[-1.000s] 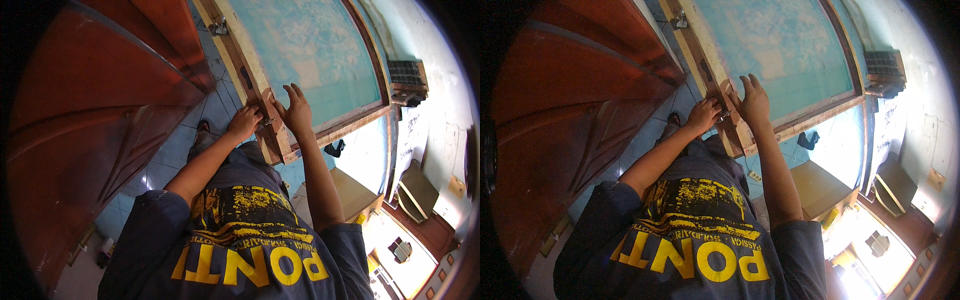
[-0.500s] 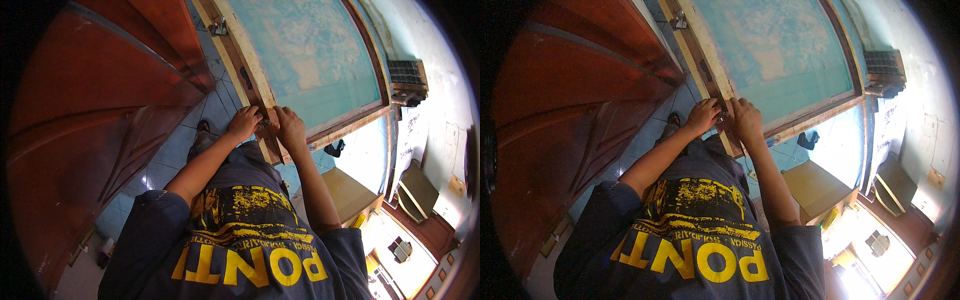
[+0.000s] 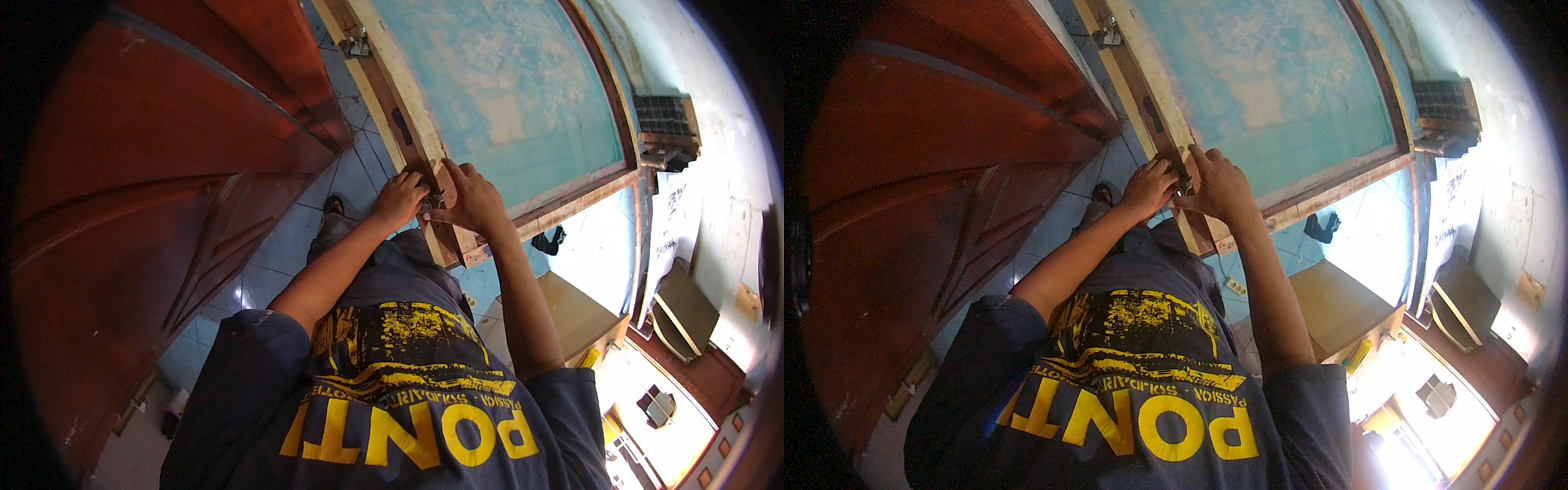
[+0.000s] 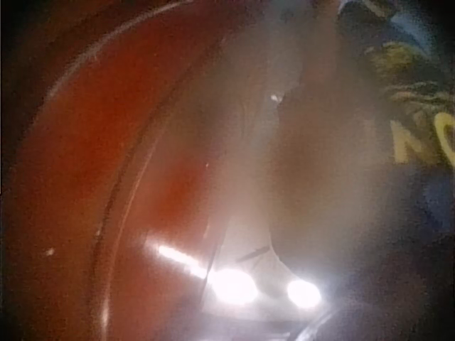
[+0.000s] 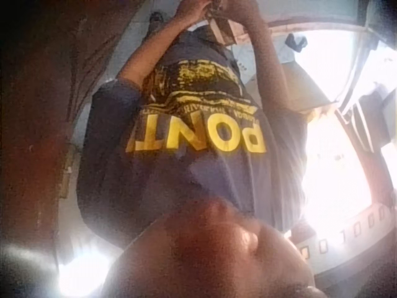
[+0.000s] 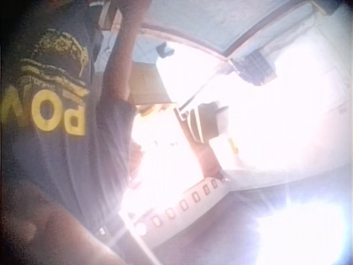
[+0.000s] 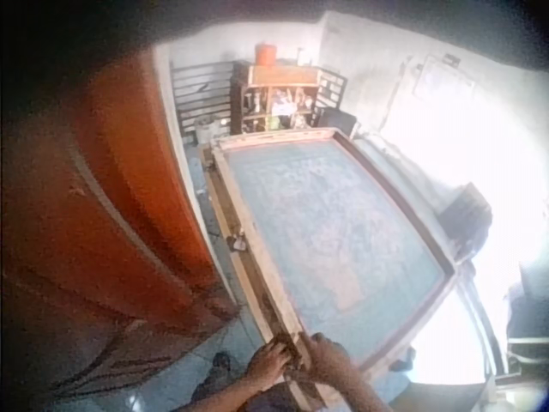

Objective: The person positions a metal latch on a wooden door frame and secures it with screws using a screwdriver. They repeatedly tighten the screws to ensure the latch is firmly attached to the frame.

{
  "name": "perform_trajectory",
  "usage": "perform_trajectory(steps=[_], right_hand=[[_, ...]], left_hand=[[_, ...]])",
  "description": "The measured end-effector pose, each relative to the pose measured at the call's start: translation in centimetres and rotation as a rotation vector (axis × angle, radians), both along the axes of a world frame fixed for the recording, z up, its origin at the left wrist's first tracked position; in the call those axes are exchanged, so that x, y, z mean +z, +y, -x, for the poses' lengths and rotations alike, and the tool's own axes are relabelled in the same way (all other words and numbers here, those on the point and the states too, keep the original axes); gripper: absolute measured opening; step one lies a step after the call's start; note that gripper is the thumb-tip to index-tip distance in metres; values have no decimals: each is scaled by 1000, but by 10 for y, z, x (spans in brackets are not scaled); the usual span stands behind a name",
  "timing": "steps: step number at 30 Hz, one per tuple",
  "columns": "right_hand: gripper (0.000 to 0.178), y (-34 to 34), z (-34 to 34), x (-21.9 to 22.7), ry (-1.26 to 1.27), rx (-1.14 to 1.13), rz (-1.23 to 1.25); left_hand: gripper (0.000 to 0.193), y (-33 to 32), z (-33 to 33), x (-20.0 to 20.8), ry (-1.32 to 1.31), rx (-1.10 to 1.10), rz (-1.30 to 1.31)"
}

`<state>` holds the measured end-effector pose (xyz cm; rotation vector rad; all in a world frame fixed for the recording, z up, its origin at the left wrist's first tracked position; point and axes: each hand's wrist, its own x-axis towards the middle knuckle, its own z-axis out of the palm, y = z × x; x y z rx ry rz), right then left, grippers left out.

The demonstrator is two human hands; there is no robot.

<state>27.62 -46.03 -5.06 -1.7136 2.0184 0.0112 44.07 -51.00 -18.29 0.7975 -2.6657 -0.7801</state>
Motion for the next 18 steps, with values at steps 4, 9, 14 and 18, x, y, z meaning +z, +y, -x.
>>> perform_trajectory(steps=[4,9,14,18], right_hand=[[80,11,23,-33,253,-21,43],[72,3,16,9,54,-49,25],[70,3,25,-26,108,-90,170],[62,10,36,-18,29,-180,228]], left_hand=[[32,-3,4,7,-48,-35,-59],[32,0,-1,5,-25,-13,-43],[36,-1,0,6,-39,-44,-27],[41,-2,0,4,-18,-45,2]])
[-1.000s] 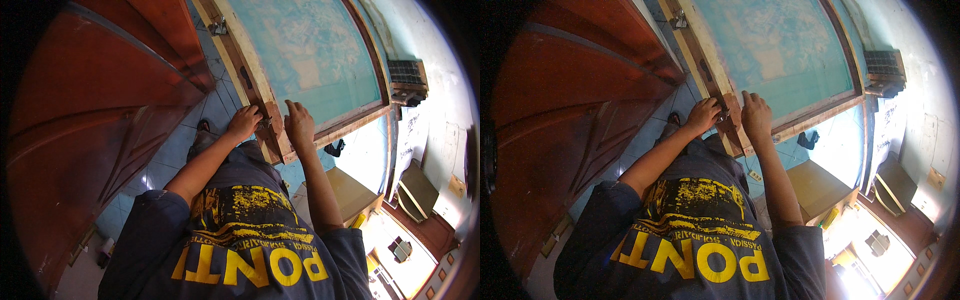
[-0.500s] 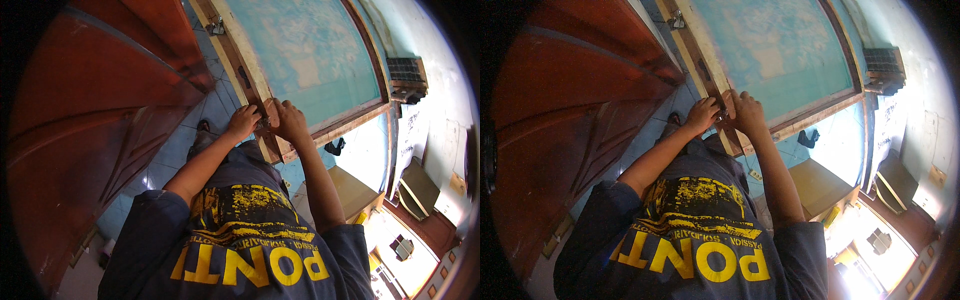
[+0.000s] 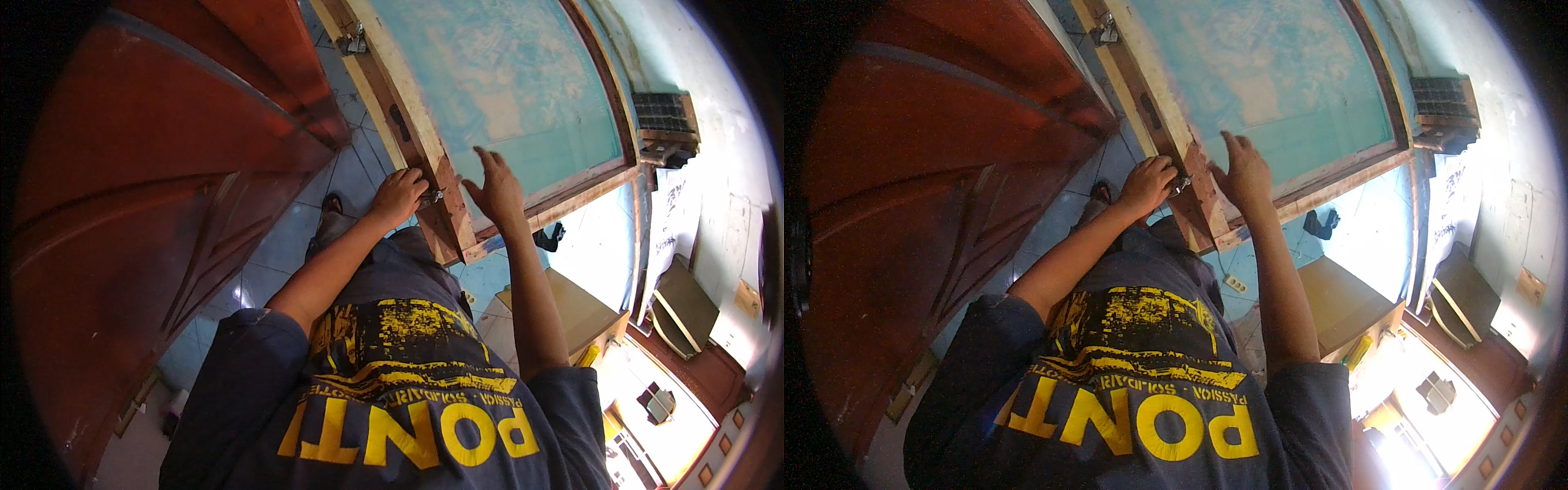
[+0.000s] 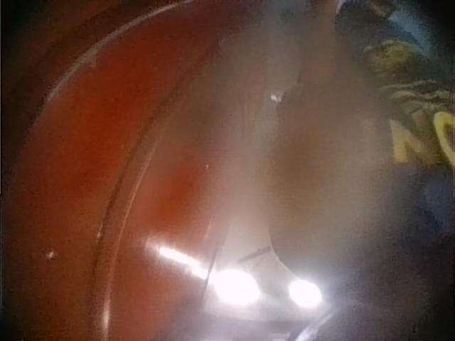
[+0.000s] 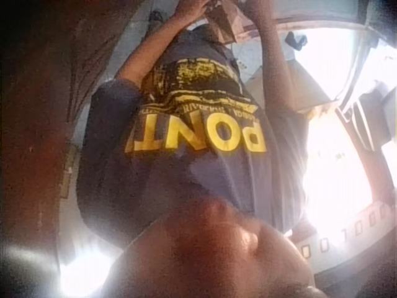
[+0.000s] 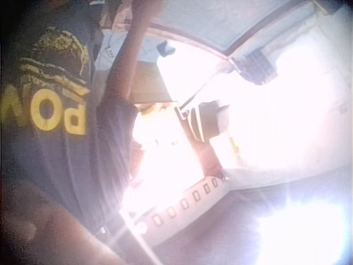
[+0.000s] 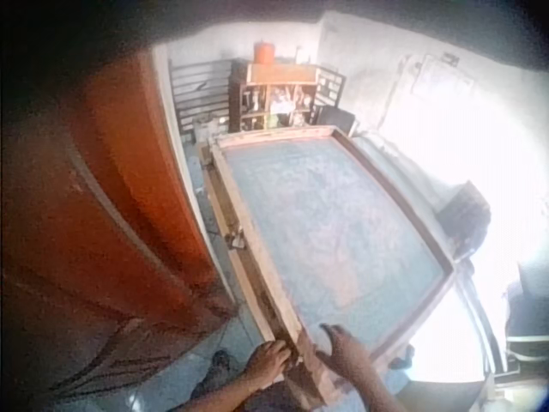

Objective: The person positions a metal latch on a wooden door frame and secures it with screws using a screwdriver. They repeatedly tighten the screws to ensure the latch is firmly attached to the frame.

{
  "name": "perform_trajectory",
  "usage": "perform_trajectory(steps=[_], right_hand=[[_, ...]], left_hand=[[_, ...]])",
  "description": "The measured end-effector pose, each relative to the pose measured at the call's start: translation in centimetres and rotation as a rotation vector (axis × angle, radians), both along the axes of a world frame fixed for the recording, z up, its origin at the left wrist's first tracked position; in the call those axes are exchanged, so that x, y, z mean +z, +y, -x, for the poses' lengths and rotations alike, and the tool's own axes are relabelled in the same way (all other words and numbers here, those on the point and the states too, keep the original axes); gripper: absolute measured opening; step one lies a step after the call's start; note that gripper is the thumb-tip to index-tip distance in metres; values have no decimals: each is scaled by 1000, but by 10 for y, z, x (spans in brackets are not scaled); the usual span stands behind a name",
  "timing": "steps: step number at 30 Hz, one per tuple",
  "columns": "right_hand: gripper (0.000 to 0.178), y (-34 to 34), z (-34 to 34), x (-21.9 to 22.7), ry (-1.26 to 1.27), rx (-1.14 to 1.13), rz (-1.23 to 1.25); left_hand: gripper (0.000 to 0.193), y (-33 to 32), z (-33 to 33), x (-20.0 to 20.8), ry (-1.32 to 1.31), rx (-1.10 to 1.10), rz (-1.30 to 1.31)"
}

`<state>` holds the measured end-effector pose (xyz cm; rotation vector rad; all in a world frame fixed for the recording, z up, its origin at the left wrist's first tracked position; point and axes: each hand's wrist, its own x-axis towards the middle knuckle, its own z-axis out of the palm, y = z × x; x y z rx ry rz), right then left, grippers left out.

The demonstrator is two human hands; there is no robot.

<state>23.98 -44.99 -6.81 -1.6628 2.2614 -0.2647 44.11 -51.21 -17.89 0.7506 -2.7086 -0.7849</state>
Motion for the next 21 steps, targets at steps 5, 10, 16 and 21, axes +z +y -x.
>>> perform_trajectory(steps=[5,10,16,21], right_hand=[[55,37,-20,-20,-112,-56,-87],[33,54,-49,-14,-114,-162,65],[20,62,-74,-28,-261,-247,3],[24,62,-80,-23,-339,-263,-66]], left_hand=[[44,0,3,11,-53,38,-131],[46,0,4,18,-140,56,-201],[38,5,7,22,-157,74,-142],[34,5,14,20,-84,121,-167]])
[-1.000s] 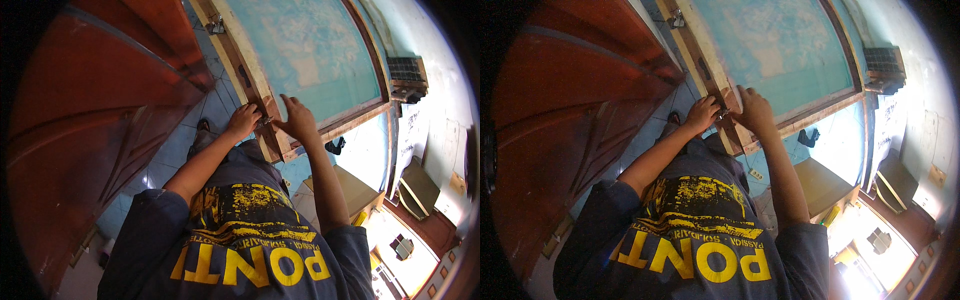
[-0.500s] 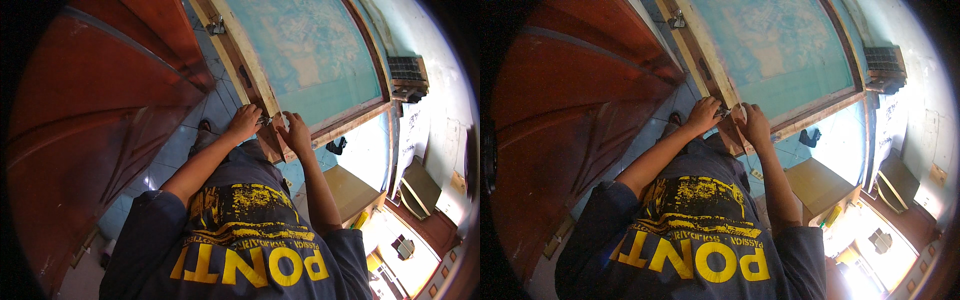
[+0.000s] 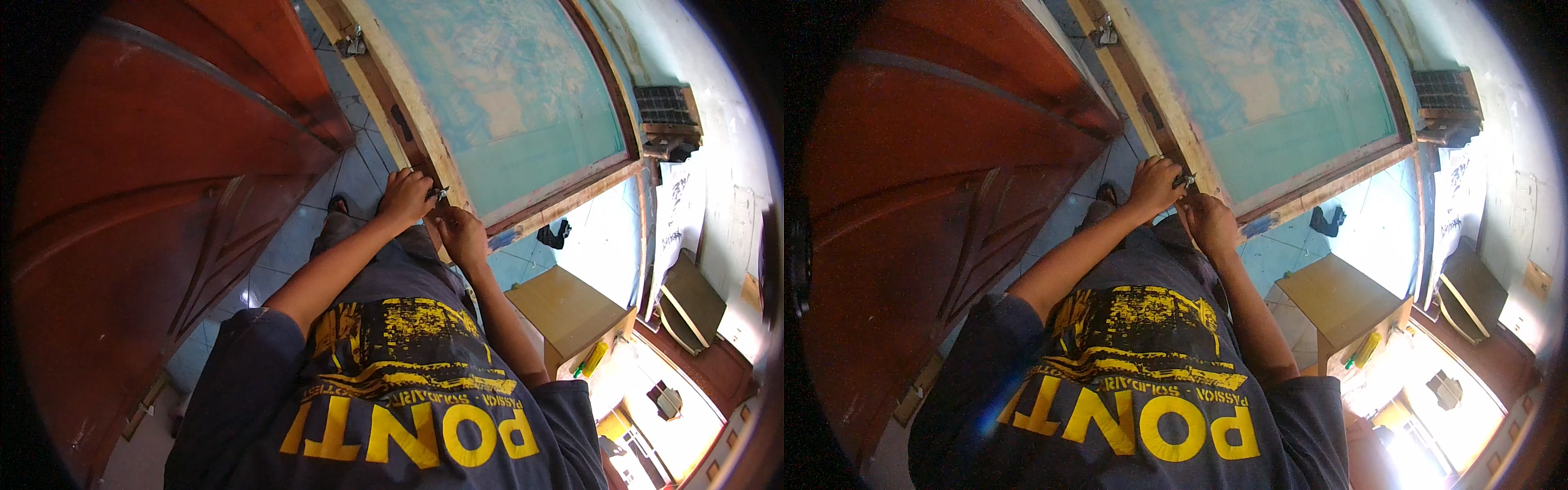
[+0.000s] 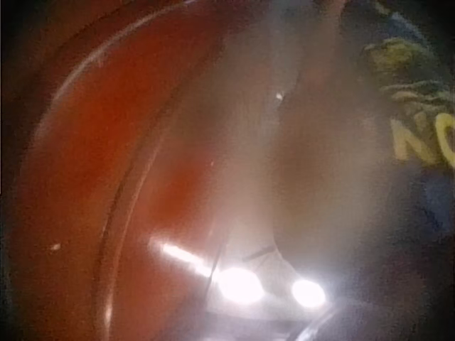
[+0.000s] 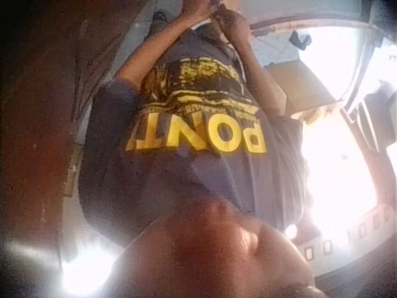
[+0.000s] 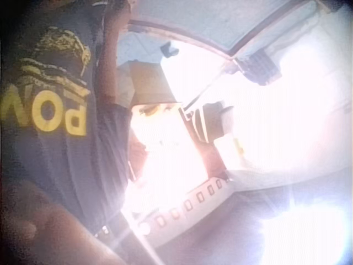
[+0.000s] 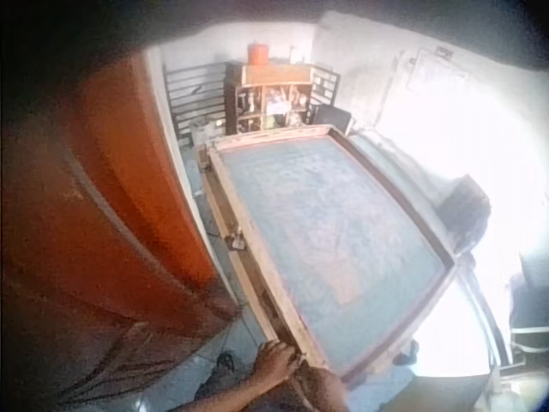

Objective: The person positions a metal latch on a wooden door frame and secures it with screws using a screwdriver. They repeatedly tighten the screws to ensure the latch is firmly attached to the frame.

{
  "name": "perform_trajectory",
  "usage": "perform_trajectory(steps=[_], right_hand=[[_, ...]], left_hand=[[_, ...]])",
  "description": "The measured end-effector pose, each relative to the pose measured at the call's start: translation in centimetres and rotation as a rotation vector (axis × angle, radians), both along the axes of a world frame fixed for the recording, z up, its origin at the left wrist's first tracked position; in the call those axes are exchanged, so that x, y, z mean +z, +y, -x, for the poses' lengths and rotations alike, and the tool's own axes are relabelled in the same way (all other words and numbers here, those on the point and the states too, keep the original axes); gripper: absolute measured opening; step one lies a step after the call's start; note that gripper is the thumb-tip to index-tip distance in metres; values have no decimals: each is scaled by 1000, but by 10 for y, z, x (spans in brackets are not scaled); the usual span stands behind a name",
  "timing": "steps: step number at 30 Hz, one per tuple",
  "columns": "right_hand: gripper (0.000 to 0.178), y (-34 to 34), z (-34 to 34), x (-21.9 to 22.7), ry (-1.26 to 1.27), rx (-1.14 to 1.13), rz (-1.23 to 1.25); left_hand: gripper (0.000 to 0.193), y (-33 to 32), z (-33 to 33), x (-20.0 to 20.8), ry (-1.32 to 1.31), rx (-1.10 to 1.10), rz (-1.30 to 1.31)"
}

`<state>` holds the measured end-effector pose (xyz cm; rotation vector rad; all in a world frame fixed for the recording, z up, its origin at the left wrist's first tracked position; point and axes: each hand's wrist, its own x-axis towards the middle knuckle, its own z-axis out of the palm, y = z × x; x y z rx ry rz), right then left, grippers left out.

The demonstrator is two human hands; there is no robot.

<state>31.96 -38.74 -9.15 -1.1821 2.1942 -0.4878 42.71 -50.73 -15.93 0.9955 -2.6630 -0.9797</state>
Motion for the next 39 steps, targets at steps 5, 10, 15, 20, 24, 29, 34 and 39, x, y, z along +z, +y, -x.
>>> perform_trajectory(steps=[5,10,15,20,24,29,34,39], right_hand=[[24,4,0,-6,11,0,-9],[26,5,-5,-21,-51,-104,78],[26,3,-13,-31,-143,-353,127],[23,5,-16,-48,-250,-444,204],[22,10,-17,-55,-329,-495,302],[22,9,-21,-52,-418,-591,327],[22,9,-20,-53,-489,-605,308],[23,12,-21,-58,-538,-616,358]], left_hand=[[29,0,3,3,42,8,6],[27,4,7,14,20,68,-149],[26,8,10,15,87,135,-199],[25,9,8,14,178,144,-177],[26,7,8,19,134,168,-371],[26,7,3,30,218,149,-332],[25,4,-2,17,295,61,-259],[31,-4,-1,21,200,66,-497]])
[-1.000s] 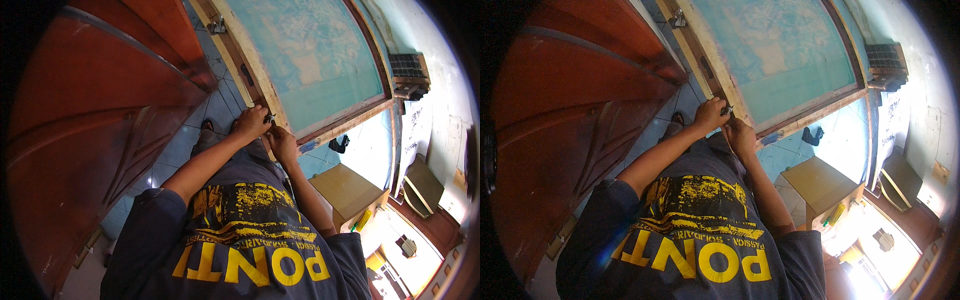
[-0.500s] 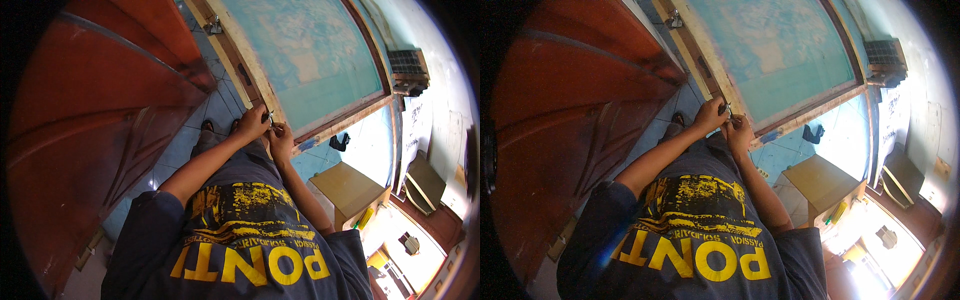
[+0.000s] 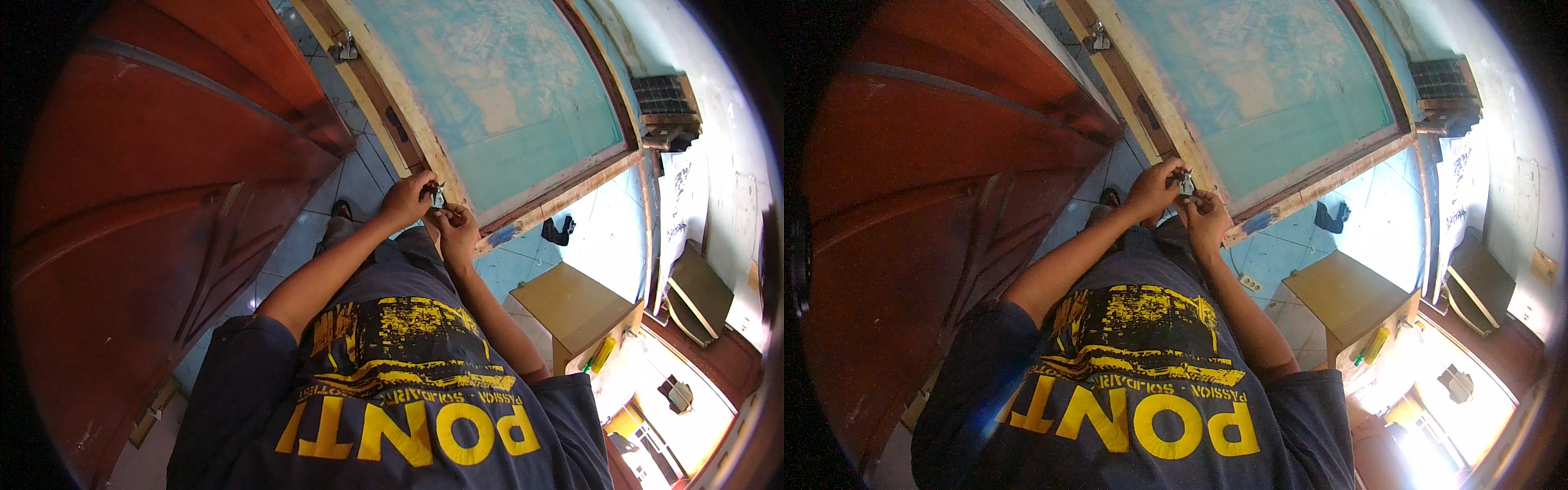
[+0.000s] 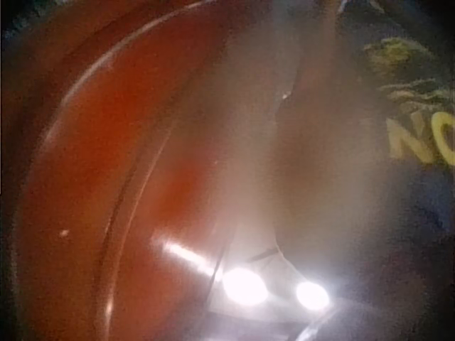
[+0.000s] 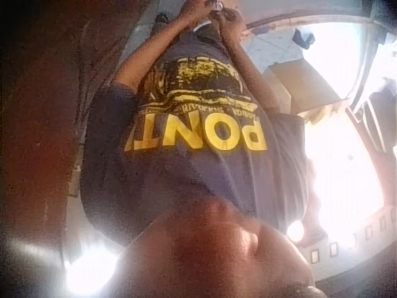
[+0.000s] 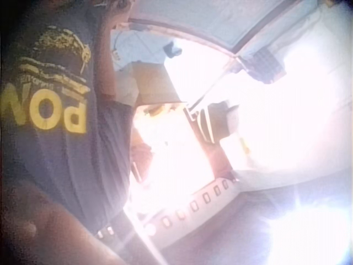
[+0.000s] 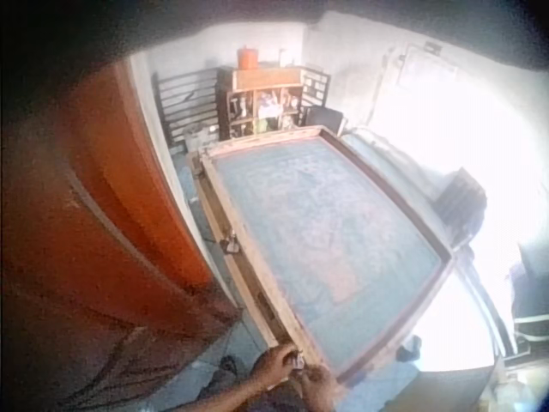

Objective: The person positions a metal latch on a wooden door frame and secures it with screws using a screwdriver. They repeatedly tighten the screws to ensure the latch is firmly attached to the frame.

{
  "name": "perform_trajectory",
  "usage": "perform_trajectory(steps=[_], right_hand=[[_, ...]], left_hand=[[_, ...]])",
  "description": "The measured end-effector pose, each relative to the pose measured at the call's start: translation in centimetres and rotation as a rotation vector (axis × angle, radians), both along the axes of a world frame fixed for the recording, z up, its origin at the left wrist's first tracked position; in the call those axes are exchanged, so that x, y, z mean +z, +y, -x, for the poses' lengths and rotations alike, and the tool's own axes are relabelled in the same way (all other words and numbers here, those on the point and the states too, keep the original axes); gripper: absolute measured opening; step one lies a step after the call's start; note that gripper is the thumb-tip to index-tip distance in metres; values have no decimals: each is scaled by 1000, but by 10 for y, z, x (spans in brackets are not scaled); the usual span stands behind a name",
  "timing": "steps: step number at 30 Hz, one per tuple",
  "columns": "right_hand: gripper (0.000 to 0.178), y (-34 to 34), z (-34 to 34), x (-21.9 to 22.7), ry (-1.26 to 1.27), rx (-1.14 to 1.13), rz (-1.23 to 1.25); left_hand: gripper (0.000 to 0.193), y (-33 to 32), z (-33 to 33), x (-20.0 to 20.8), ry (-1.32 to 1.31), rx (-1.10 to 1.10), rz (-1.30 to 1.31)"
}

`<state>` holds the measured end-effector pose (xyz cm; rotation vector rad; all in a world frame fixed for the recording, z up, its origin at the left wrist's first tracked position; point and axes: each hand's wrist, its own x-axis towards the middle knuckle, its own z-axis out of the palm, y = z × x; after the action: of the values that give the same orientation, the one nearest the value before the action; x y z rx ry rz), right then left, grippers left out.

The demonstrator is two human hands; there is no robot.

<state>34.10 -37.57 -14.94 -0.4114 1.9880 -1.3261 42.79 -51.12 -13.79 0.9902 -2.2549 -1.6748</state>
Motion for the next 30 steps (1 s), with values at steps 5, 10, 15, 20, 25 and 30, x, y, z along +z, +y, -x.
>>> perform_trajectory(steps=[5,10,15,20,25,30], right_hand=[[25,-5,-4,13,-18,-11,-8],[31,3,4,1,186,117,-103],[43,-13,17,55,590,342,-242],[39,-32,34,65,835,599,-213],[31,-31,61,59,861,666,-229],[26,-38,64,59,771,461,-202]], left_hand=[[26,-2,-4,-11,120,-28,91],[25,0,-3,-13,149,-33,143],[24,1,-7,-10,130,-37,121],[26,2,-5,-8,92,-57,132],[28,3,-4,-16,127,-11,232],[29,0,-5,-22,143,-45,213]])
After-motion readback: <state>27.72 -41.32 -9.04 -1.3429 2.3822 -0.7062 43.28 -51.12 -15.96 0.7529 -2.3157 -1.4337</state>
